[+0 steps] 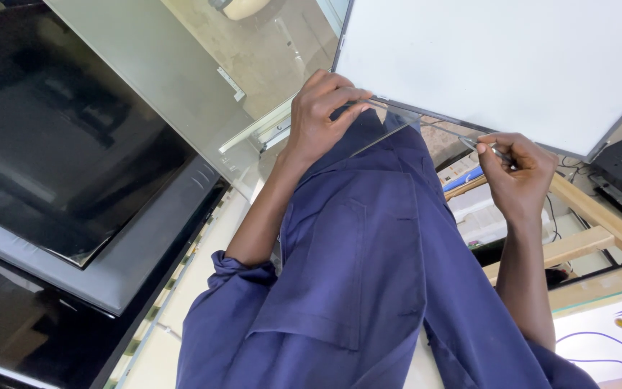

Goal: The person applies a circular adhesive seal to the edge of a white rectangular panel, likely a TV screen, using both hands to smooth it down. They then use scissors to trim the excess seal material along the panel's edge.

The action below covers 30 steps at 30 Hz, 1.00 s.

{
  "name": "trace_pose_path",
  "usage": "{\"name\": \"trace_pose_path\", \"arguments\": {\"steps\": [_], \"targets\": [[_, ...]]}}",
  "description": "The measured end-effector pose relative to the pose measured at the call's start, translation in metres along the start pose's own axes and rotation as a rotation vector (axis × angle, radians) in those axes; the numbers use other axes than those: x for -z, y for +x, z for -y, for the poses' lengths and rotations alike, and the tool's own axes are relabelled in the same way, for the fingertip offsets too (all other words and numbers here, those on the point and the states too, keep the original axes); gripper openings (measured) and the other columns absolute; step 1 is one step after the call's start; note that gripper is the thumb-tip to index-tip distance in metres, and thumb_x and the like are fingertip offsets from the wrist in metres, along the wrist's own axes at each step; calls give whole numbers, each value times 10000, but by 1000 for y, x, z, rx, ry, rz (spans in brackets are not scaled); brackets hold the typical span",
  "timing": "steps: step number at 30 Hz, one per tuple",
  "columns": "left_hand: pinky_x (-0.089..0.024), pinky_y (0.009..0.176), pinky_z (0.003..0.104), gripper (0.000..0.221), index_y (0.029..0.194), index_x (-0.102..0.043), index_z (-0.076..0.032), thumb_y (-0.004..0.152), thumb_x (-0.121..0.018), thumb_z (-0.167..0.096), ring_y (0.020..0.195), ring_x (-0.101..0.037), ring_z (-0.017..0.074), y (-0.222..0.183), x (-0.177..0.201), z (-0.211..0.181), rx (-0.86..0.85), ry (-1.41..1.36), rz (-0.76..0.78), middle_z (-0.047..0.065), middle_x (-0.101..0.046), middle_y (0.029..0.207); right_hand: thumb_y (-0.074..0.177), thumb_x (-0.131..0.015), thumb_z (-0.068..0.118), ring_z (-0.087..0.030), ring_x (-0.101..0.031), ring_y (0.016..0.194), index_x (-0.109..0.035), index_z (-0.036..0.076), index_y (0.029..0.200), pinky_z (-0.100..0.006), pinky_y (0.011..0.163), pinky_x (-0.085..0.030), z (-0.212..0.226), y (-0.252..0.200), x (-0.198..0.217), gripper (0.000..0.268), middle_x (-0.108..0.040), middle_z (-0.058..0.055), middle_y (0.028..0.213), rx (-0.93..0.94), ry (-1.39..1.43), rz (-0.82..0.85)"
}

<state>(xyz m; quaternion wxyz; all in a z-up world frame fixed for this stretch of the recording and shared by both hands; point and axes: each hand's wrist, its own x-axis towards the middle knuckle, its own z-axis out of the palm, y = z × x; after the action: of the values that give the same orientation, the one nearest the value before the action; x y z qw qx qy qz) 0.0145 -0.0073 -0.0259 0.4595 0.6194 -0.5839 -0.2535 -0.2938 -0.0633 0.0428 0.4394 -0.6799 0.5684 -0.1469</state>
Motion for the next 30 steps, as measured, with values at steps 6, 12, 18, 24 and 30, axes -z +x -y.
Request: {"name": "trace_pose_path", "arguments": {"steps": [6, 12, 18, 24, 30], "targets": [[-360, 560, 294, 161, 1021, -699, -214, 905, -768, -126, 778, -444, 203, -3, -6, 8, -4, 136, -2, 10, -541, 855, 1042, -775, 46, -80, -409, 692, -714, -11, 996, -227, 603, -282, 0, 7, -4, 96, -605, -54, 812, -4, 31, -26], [-327, 538, 294, 97, 981, -717, -192, 913, -736, -125, 746, -414, 199, -1, -6, 6, -5, 181, -5, 7, -452, 797, 1037, -771, 0, -85, -427, 692, -729, -20, 989, -230, 606, -291, -4, 10, -5, 67, -641, -71, 836, 21, -5, -51], [-338, 537, 294, 146, 1045, -704, -178, 914, -754, -138, 744, -420, 197, -3, -7, 10, -14, 179, 2, 8, -471, 801, 1047, -762, 7, -90, -417, 678, -731, -22, 989, -245, 603, -296, 0, 12, -5, 72, -641, -75, 832, 14, -15, -50], [-335, 544, 298, 43, 951, -717, -149, 924, -706, -118, 751, -433, 202, 1, -3, 2, 3, 132, -6, 12, -494, 800, 1043, -769, -11, -139, -529, 727, -741, -60, 977, -262, 621, -376, 0, 14, -3, 87, -700, -135, 901, 116, -95, -34], [-441, 677, 300, 113, 900, -697, -134, 858, -737, -36, 775, -533, 169, 10, 19, -33, 149, -112, 71, -3, -573, 822, 1007, -682, 36, -165, -433, 610, -694, 0, 918, -279, 573, -365, 27, 11, -5, 97, -602, -136, 979, 262, -219, 99]]}}
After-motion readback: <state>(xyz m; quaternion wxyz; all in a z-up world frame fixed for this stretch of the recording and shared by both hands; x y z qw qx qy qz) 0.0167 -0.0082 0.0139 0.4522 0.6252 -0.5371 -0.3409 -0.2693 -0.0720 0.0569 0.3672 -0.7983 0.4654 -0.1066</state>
